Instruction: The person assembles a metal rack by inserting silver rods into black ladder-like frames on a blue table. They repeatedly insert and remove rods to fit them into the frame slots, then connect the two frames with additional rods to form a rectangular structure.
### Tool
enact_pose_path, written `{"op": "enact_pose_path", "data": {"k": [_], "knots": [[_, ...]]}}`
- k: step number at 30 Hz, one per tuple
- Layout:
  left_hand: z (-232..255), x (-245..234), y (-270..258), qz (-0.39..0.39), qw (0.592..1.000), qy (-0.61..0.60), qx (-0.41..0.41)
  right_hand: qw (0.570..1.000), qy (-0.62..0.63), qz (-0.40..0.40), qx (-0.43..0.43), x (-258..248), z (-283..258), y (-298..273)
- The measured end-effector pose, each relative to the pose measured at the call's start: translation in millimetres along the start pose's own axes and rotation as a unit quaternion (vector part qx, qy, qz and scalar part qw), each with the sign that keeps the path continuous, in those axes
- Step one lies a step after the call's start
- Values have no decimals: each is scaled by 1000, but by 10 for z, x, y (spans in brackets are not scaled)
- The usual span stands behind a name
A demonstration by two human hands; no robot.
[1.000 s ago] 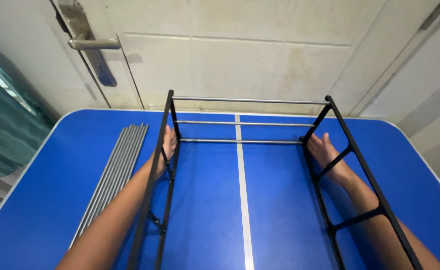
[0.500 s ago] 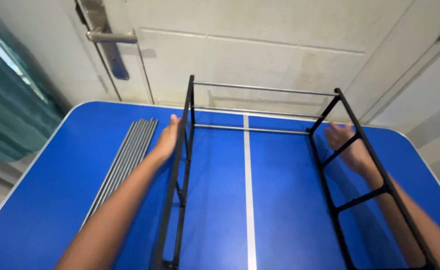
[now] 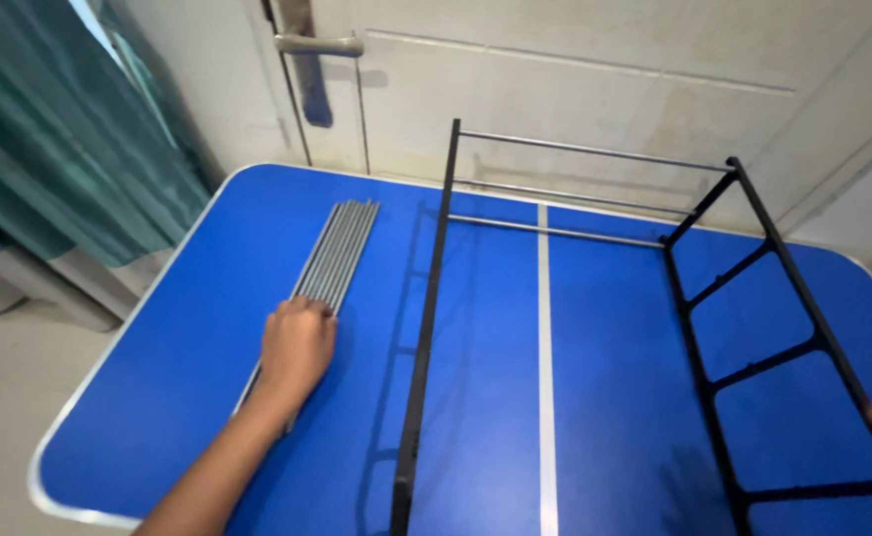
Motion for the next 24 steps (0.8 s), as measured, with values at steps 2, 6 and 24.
{"op": "enact_pose_path", "data": {"k": [2, 6, 24], "knots": [[4, -13, -27, 24, 1000, 19, 5, 998, -44, -45, 1, 295, -117, -273], [65, 41, -147, 52, 997, 56, 24, 985, -106, -137, -7, 932, -386, -702], [305, -587, 176, 159, 987, -29, -17, 966, -85, -233, -72, 1852, -1788, -514]]}}
Point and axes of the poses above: each hand's wrist, its own y-axis towards the middle knuckle, its own x-axis out of the palm, z = x × y, the point moved 8 cm from there along y, towards the middle knuckle, and after that the axes turned 5 degrees about z, right-handed, at the moved point
